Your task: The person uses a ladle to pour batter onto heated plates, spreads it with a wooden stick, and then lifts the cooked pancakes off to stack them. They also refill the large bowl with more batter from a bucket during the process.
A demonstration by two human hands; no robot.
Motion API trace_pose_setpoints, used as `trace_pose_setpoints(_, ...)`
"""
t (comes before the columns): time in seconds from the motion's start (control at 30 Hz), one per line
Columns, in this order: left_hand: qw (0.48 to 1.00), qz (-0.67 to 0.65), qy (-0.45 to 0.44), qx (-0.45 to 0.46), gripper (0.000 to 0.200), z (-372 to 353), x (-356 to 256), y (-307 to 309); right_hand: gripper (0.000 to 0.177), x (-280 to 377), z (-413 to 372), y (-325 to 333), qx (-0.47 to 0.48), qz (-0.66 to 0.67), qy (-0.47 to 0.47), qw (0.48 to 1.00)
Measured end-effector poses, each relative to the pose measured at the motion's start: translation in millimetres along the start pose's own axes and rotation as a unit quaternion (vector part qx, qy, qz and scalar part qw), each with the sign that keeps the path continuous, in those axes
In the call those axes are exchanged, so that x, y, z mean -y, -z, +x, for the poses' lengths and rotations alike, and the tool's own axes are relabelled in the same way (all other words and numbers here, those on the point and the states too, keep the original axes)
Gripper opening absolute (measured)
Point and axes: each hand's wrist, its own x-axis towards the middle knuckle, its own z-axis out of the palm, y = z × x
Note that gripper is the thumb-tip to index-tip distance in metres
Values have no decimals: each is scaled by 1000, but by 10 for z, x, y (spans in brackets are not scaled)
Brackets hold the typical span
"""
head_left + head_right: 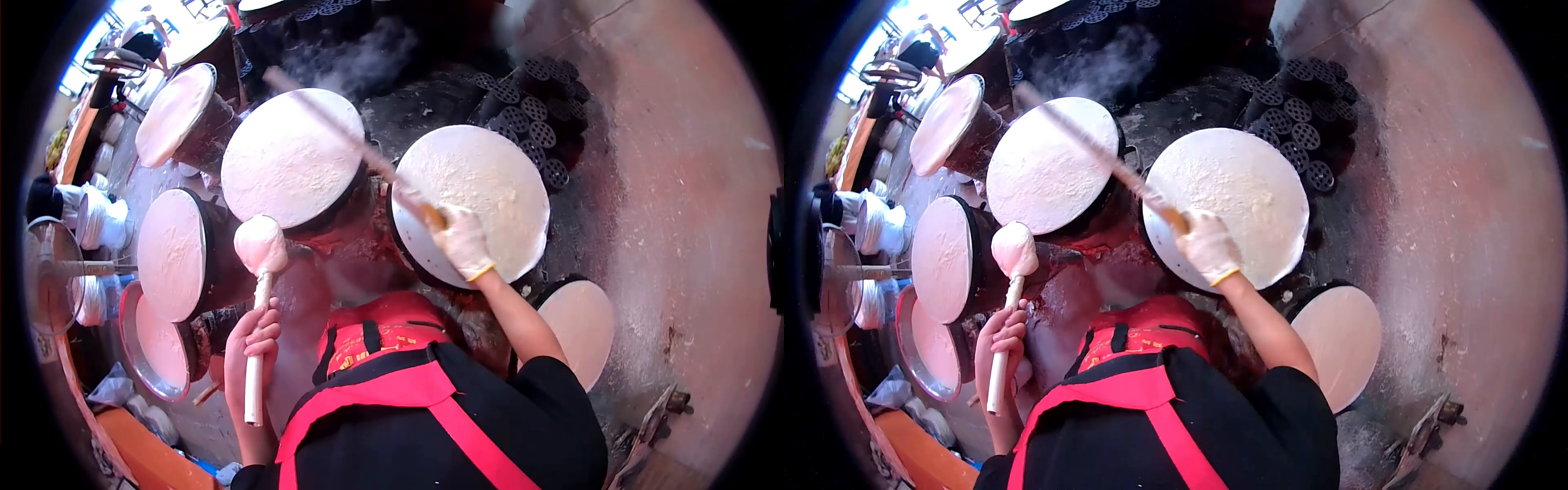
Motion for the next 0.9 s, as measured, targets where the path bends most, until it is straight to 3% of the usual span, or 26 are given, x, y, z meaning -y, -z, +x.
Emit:
trace_pose_setpoints(0.07, 999, 24, -11, -20, 22, 19, 35, -101, 28, 160, 98, 557, 65, 209, -120, 968)
trace_pose_setpoints(0.13, 1000, 8, 4, -1, 27, 55, 17, -115, 23, -317, 174, 687, -33, 251, -27, 967)
trace_pose_setpoints(0.2, 1000, 4, 11, -2, 27, 87, -9, -147, 18, -369, 169, 1146, -35, 360, -58, 931)
trace_pose_setpoints(0.27, 1000, 8, 4, -18, 21, 84, -6, -269, 15, -381, 230, 1667, -13, 378, -54, 924)
trace_pose_setpoints(0.33, 1000, -13, -1, -11, 21, 60, -62, -295, 11, -232, 201, 1890, -130, 478, -29, 868)
trace_pose_setpoints(0.4, 999, -30, -13, -9, 22, 6, -145, -311, 20, -793, 440, 2061, -88, 513, 45, 853)
trace_pose_setpoints(0.53, 998, -40, -17, 54, 24, -61, -526, -249, 29, 5, 1176, 1996, -46, 573, -97, 812)
trace_pose_setpoints(0.57, 995, -73, -6, 72, 24, -55, -590, -284, 28, 452, 1372, 1867, -25, 571, -120, 812)
trace_pose_setpoints(0.6, 995, -70, -28, 67, 24, -71, -630, -322, 32, 914, 1453, 1674, -52, 459, -62, 885)
trace_pose_setpoints(0.67, 996, -16, -80, 33, 23, -126, -809, -358, 35, 1135, 1922, 1317, 57, 521, -88, 847)
trace_pose_setpoints(0.7, 995, 3, -103, 18, 23, -155, -895, -391, 34, 1509, 2025, 1075, 26, 477, -69, 876)
trace_pose_setpoints(0.73, 994, 37, -105, -11, 23, -660, -1451, 62, 32, 2070, 1618, 377, 63, 550, -111, 825)
trace_pose_setpoints(0.8, 988, 84, -125, -35, 19, -743, -1783, 54, 31, 2388, 2228, -203, 101, 494, 2, 864)
trace_pose_setpoints(0.9, 977, 139, -160, -30, 18, -857, -2484, 102, 27, 3721, 3075, -1071, 141, 571, -8, 809)
